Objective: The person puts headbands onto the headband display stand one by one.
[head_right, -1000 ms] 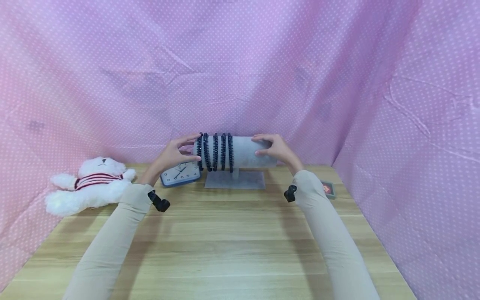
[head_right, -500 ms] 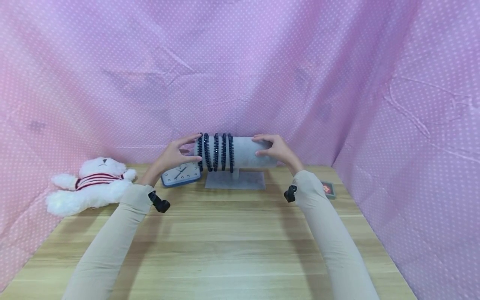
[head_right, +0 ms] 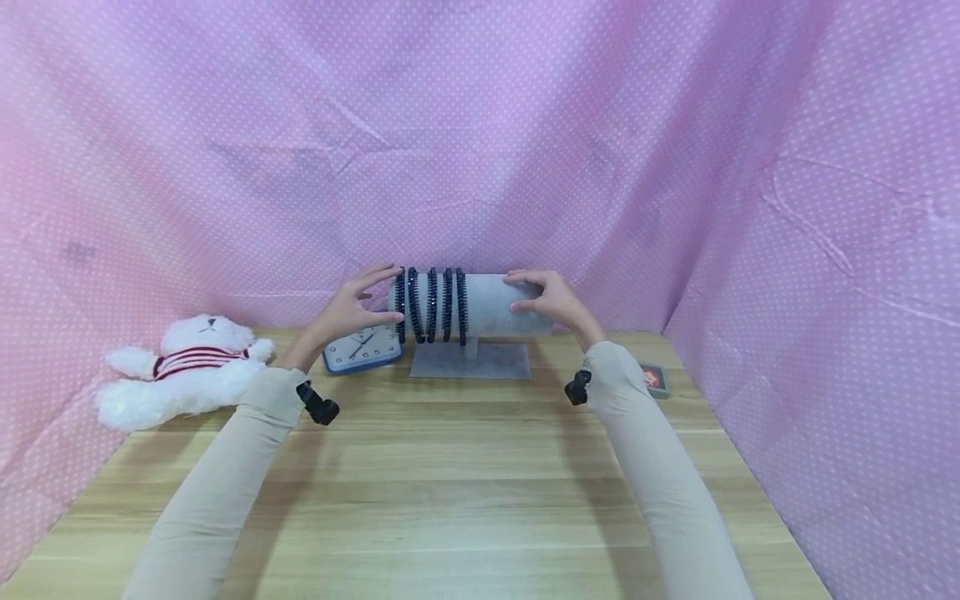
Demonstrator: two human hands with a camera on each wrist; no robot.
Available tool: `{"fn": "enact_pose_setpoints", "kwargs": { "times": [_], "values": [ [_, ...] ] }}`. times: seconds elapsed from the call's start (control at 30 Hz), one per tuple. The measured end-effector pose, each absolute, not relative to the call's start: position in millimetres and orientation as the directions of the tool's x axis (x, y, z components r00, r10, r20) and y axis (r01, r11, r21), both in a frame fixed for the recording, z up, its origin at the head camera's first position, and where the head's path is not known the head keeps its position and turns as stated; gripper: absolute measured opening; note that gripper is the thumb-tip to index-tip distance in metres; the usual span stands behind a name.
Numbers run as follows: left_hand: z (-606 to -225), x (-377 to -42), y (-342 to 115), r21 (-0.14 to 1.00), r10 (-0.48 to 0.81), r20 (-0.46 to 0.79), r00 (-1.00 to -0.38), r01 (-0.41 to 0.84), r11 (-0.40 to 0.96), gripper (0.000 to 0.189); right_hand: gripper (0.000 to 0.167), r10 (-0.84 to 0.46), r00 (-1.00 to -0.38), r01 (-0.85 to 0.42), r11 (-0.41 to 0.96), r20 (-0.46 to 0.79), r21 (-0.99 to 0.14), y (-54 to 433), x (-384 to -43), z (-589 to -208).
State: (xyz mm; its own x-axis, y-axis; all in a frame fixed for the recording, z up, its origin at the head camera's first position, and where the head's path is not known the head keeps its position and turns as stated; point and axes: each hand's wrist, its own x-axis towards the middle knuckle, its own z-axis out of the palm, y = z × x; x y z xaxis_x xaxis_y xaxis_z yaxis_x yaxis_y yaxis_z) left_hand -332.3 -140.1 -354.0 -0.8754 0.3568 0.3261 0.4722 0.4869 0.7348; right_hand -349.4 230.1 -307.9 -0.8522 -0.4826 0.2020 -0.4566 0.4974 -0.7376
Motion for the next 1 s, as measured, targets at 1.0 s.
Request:
{"fn": "enact_pose_setpoints", "kwargs": {
  "times": [1.0],
  "values": [
    [-375.9, -307.4, -195.0, 0.394, 0.164, 0.426, -0.890, 0.346, 0.851, 0.061, 0.055, -0.238, -0.863, -0.476, 0.680, 0.446, -0.557, 317.0, -358.2, -359.9]
  ]
}}
